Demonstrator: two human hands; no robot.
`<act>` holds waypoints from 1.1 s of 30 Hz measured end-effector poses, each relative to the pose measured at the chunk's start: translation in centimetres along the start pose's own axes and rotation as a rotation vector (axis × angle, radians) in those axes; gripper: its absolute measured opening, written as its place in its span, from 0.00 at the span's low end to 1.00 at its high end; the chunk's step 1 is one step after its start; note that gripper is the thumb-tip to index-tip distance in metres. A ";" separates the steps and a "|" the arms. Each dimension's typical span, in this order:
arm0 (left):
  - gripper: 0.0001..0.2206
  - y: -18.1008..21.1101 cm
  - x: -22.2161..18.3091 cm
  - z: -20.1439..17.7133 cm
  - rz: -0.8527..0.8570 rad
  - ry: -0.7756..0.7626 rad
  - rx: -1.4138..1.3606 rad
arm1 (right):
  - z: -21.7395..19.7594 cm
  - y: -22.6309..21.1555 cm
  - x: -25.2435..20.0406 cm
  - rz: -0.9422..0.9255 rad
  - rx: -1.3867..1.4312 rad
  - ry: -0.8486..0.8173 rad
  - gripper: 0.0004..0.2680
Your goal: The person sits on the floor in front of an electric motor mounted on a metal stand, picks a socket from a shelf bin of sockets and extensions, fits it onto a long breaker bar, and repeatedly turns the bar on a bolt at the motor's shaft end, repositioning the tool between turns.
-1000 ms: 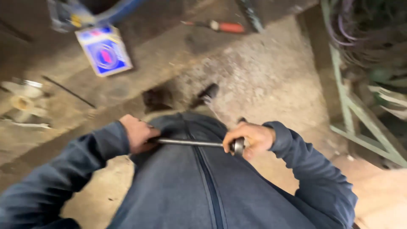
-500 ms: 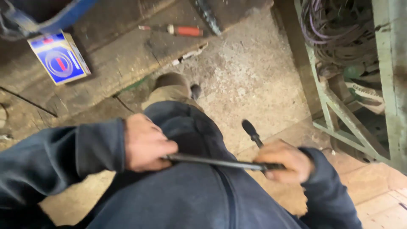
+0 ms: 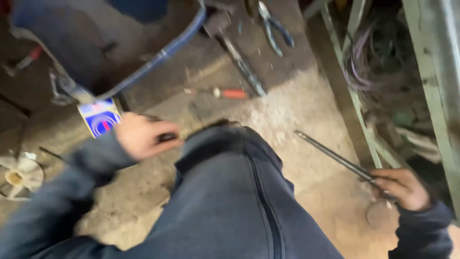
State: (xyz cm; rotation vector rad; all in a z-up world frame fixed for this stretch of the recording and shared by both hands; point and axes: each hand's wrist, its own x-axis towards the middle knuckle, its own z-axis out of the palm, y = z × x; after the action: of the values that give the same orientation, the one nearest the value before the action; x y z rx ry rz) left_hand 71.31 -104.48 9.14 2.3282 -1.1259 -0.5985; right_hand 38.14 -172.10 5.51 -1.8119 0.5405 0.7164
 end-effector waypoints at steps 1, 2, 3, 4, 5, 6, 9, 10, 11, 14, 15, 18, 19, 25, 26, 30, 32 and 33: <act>0.08 -1.2 1.6 1.8 0.020 0.099 0.060 | 0.5 -0.1 3.1 -0.013 -0.066 0.007 0.13; 0.08 -3.6 2.8 4.1 -0.002 0.083 0.042 | 2.9 -2.8 4.4 0.008 -0.067 -0.019 0.13; 0.11 -6.1 3.9 6.7 -0.080 0.124 0.220 | 5.4 -5.4 5.7 0.055 -0.100 -0.053 0.12; 0.13 -8.6 5.4 9.2 -0.160 0.175 0.405 | 7.2 -8.3 7.8 0.088 -0.144 -0.086 0.11; 0.13 -9.8 5.2 11.1 -0.185 0.169 0.394 | 7.9 -7.5 8.6 0.095 -0.156 -0.110 0.11; 0.12 -11.5 5.7 12.2 -0.239 0.242 0.403 | 8.3 -7.0 10.5 0.046 -0.070 -0.212 0.12; 0.13 -12.0 5.7 13.1 -0.383 0.366 0.396 | 8.9 -7.8 14.1 -0.015 0.001 -0.390 0.12; 0.15 -11.2 5.6 13.2 -0.447 0.419 0.388 | 8.7 -8.3 14.9 -0.036 -0.002 -0.441 0.12; 0.15 -10.6 5.4 13.7 -0.476 0.425 0.380 | 8.6 -8.7 15.6 -0.033 -0.022 -0.464 0.12; 0.16 -8.3 5.3 16.3 -0.577 0.641 0.229 | 7.4 -10.7 18.5 -0.102 -0.112 -0.564 0.14; 0.14 -7.4 5.7 18.1 -0.694 0.739 -0.086 | 7.2 -11.3 19.5 -0.112 -0.083 -0.628 0.16; 0.15 -3.5 8.3 24.0 -0.892 0.843 -0.780 | 6.1 -13.5 23.1 -0.267 -0.150 -0.803 0.23; 0.15 -1.6 9.2 26.4 -0.940 0.806 -1.146 | 6.0 -13.9 24.2 -0.412 -0.202 -0.906 0.28; 0.16 11.2 11.7 38.9 -1.046 1.304 -1.580 | 6.9 -17.0 28.1 -0.474 -0.349 -1.374 0.38; 0.16 13.6 12.2 39.6 -1.063 1.379 -1.590 | 7.3 -17.5 27.8 -0.466 -0.392 -1.432 0.38; 0.21 20.8 14.1 41.9 -0.796 1.750 -1.997 | 10.7 -19.2 25.1 -0.460 -0.707 -1.528 0.43; 0.22 23.1 14.7 43.4 -0.658 1.963 -1.979 | 12.8 -18.6 23.5 -0.512 -0.869 -1.561 0.45; 0.22 24.1 15.1 44.5 -0.692 1.981 -2.048 | 13.6 -17.6 23.0 -0.650 -0.843 -1.578 0.40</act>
State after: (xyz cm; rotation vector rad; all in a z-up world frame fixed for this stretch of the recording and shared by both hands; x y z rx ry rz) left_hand 40.09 -140.05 -14.29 0.3486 0.9948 0.4363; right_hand 63.35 -153.94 -2.15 -1.3266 -1.4728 1.6729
